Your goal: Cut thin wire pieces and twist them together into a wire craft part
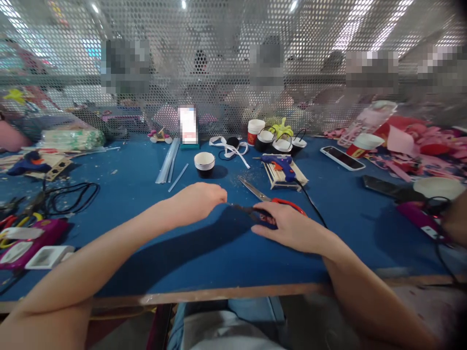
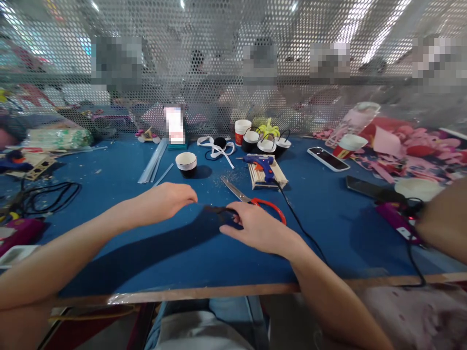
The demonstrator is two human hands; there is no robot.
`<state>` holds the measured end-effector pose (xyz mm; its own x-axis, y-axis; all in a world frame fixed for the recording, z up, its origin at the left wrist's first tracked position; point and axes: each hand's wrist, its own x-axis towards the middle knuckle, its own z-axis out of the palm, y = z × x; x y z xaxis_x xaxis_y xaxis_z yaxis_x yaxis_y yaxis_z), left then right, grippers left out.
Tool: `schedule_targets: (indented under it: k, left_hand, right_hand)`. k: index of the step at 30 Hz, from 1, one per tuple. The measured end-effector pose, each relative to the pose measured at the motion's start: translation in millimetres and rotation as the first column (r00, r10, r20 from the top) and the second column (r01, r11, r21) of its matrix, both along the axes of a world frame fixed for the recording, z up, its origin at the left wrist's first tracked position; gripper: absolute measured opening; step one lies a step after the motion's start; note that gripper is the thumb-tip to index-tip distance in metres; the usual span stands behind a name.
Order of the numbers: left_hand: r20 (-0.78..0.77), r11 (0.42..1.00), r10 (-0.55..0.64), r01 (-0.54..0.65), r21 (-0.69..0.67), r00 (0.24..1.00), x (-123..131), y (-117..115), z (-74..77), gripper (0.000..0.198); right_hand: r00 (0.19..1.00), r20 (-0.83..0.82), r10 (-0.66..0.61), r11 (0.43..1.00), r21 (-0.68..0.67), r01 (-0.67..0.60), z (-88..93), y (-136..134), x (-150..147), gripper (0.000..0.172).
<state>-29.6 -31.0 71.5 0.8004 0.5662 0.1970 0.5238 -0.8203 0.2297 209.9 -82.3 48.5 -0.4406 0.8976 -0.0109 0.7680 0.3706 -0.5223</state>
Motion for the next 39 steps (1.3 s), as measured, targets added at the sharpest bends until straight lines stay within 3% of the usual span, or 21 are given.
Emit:
schedule_targets:
  k: [2, 3, 6, 9, 12, 25, 29, 32, 39]
  left_hand:
    - [0.173, 0.959, 0.134, -0.083, -0.273, 0.976, 1.9, 4.7, -4.8, 0.018]
    - [0.275, 0.913, 0.192, -0.069, -0.402, 0.942, 4.4, 6.3, -8.7, 0.017]
    - [0.501, 0.724, 0.356, 0.107, -0.682, 0.789, 16.4, 7.4, -23.1, 0.024]
    - [0.515, 0.548, 0.464, 0.223, -0.806, 0.721, 27.9, 4.2, -35.1, 0.027]
    - [0.511, 0.494, 0.494, 0.257, -0.831, 0.704, 32.9, 1.1, -40.7, 0.026]
    - [0.493, 0.580, 0.497, 0.148, -0.801, 0.714, 32.8, -1.6, -42.7, 0.028]
    - [0.475, 0.594, 0.464, 0.136, -0.793, 0.748, 32.4, -3.6, -41.5, 0.027]
    - [0.485, 0.644, 0.427, 0.120, -0.756, 0.763, 33.8, -4.6, -40.3, 0.025]
    - [0.605, 0.791, 0.488, -0.025, -0.611, 0.629, 46.0, -4.7, -37.6, 0.021]
  right_hand:
    - [0.993, -0.050, -0.109, 0.991, 0.070, 0.113, 2.6, 3.9, 3.7, 0.043]
    - [0.985, -0.080, -0.155, 0.982, 0.092, 0.162, 3.7, 5.7, 4.8, 0.043]
    - [0.968, -0.143, -0.205, 0.969, 0.106, 0.221, 3.1, 8.8, 4.5, 0.042]
    - [0.969, -0.165, -0.183, 0.970, 0.129, 0.205, -3.2, 9.7, 0.4, 0.041]
    - [0.968, -0.173, -0.180, 0.964, 0.163, 0.208, -10.4, 10.2, -3.3, 0.040]
    - [0.973, -0.132, -0.189, 0.944, 0.247, 0.217, -11.9, 11.0, -6.0, 0.037]
    - [0.972, -0.130, -0.196, 0.942, 0.249, 0.223, -12.8, 10.5, -5.0, 0.038]
    - [0.970, -0.129, -0.205, 0.939, 0.254, 0.232, -14.2, 10.1, -5.5, 0.037]
    - [0.966, -0.106, -0.236, 0.921, 0.292, 0.258, -13.7, 8.2, -13.6, 0.034]
